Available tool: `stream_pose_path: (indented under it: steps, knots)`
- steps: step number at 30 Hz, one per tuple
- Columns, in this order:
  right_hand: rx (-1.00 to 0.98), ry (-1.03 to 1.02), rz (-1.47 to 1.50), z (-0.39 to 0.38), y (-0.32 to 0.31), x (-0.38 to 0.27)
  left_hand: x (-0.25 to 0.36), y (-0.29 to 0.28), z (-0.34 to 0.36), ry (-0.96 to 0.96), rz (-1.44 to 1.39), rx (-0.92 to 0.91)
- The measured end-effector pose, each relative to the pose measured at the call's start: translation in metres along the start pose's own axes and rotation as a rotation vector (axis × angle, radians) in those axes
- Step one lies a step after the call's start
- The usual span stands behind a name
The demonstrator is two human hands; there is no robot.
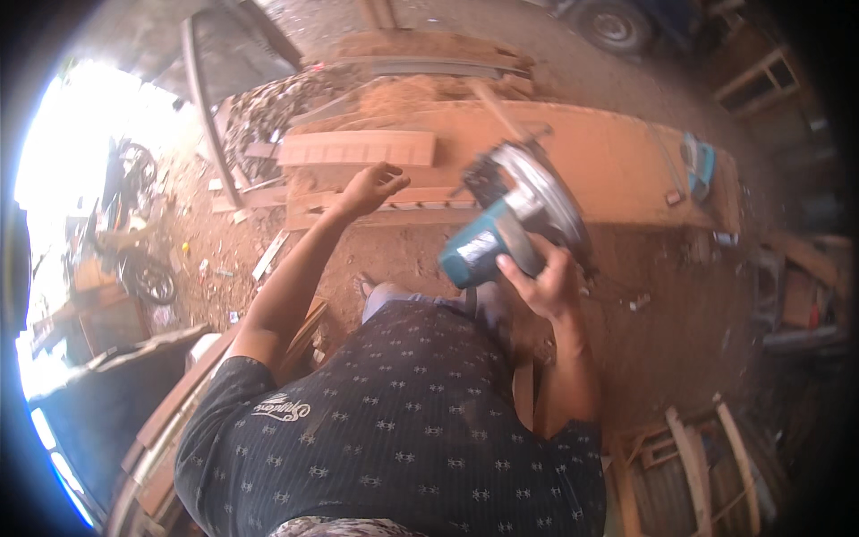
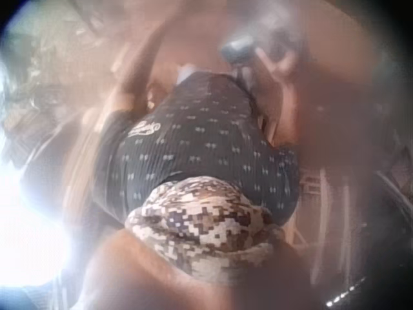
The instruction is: The person uses a circular saw to cut a long plank of wood into smaller rectangular pieces. They repeatedly position the wood, make cuts, and stack the resulting pieces on the ground in a cluttered workshop.
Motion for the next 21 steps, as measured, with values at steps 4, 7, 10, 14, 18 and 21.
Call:
stream_pose_path:
  steps: [4,7,10,14,18,21]
  knots:
    - [0.282,0.347,-0.09,-0.108,-0.075,0.059,0.026,0.113,0.061,0.139,0.225,0.065]
    - [0.553,0.627,-0.211,-0.211,-0.109,0.104,0.076,0.194,0.1,0.323,0.497,0.094]
    - [0.663,0.712,-0.392,-0.316,-0.114,0.163,0.105,0.247,0.124,0.332,0.773,0.001]
    - [0.792,1.01,-0.333,-0.398,-0.101,0.174,0.104,0.307,0.156,0.34,0.874,-0.055]
    - [0.982,1.266,-0.004,-0.408,-0.085,0.162,0.075,0.324,0.183,0.264,0.772,-0.11]
    - [1.119,1.32,0.117,-0.421,-0.062,0.173,0.109,0.289,0.16,0.474,0.706,-0.13]
Point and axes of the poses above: each hand's wrist, its own z-axis towards the middle knuckle, its own y-axis out of the palm, x = y × z, the point moved 2 cm from there along z, towards the middle knuckle, and after that the axes turned 13 degrees about -y, right-handed, at the moved point
